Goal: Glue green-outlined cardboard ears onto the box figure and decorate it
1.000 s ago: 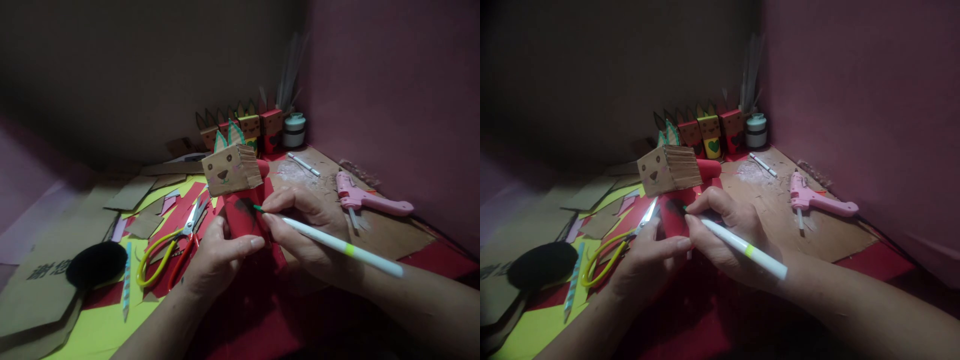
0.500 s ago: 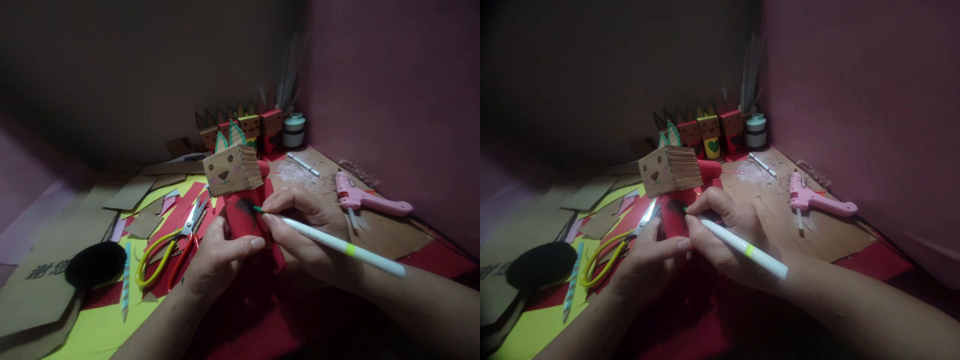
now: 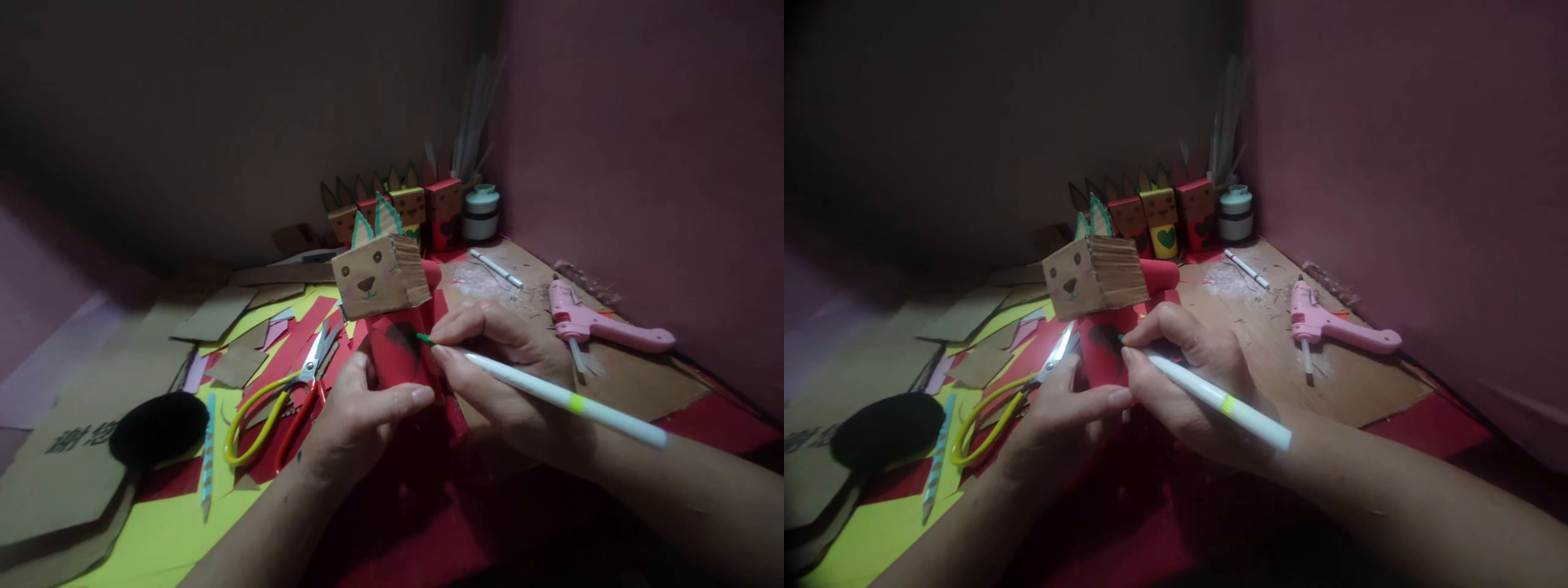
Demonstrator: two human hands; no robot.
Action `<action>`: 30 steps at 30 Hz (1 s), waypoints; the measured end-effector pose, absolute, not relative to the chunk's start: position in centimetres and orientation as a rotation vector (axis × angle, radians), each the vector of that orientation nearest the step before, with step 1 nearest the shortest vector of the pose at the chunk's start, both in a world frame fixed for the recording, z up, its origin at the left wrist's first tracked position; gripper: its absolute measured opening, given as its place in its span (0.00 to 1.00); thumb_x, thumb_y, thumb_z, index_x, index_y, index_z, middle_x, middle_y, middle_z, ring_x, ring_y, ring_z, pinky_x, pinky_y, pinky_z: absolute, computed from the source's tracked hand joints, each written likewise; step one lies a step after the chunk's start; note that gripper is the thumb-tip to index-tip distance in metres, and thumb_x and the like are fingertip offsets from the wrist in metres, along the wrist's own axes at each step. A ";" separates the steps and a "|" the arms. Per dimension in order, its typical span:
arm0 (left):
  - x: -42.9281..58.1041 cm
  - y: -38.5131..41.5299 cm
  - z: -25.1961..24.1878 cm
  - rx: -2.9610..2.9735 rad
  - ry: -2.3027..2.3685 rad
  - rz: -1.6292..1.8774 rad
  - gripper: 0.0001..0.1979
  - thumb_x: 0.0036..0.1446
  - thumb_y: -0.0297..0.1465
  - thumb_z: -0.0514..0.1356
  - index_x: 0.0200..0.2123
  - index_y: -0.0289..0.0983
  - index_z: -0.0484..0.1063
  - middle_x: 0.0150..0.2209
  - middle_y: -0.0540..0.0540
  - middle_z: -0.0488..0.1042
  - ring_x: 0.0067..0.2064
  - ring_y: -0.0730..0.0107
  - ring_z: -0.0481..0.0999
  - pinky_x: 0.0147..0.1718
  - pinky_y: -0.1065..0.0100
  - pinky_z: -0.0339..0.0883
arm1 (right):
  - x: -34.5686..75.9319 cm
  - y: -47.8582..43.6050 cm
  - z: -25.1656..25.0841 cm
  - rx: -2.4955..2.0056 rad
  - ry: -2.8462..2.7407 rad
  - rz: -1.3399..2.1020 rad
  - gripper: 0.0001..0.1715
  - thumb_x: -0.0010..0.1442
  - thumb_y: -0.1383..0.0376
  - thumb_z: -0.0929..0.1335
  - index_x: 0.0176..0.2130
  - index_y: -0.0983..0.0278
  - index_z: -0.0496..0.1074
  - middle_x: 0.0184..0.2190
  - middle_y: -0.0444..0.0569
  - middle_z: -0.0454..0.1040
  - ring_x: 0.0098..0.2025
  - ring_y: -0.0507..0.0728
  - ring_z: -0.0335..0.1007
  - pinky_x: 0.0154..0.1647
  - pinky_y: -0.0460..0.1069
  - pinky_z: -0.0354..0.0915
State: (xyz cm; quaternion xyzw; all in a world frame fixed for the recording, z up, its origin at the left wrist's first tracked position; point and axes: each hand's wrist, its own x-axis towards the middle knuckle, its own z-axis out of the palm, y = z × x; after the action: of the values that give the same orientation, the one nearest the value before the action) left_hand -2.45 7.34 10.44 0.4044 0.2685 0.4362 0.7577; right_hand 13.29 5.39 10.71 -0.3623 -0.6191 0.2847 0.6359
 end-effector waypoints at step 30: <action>-2.3 7.1 10.5 0.905 0.636 0.975 0.22 0.45 0.21 0.73 0.46 0.33 0.78 0.35 0.43 0.84 0.42 0.54 0.85 0.41 0.65 0.79 | 13.3 5.2 10.6 -0.844 -1.442 0.635 0.06 0.58 0.71 0.70 0.32 0.61 0.71 0.31 0.45 0.75 0.32 0.53 0.72 0.25 0.45 0.66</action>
State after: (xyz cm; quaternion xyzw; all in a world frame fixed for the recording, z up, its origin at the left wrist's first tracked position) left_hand -2.34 7.11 10.55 0.4125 0.2898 0.4445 0.7405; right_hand 13.26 5.18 10.56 -0.3681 -0.6288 0.2768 0.6266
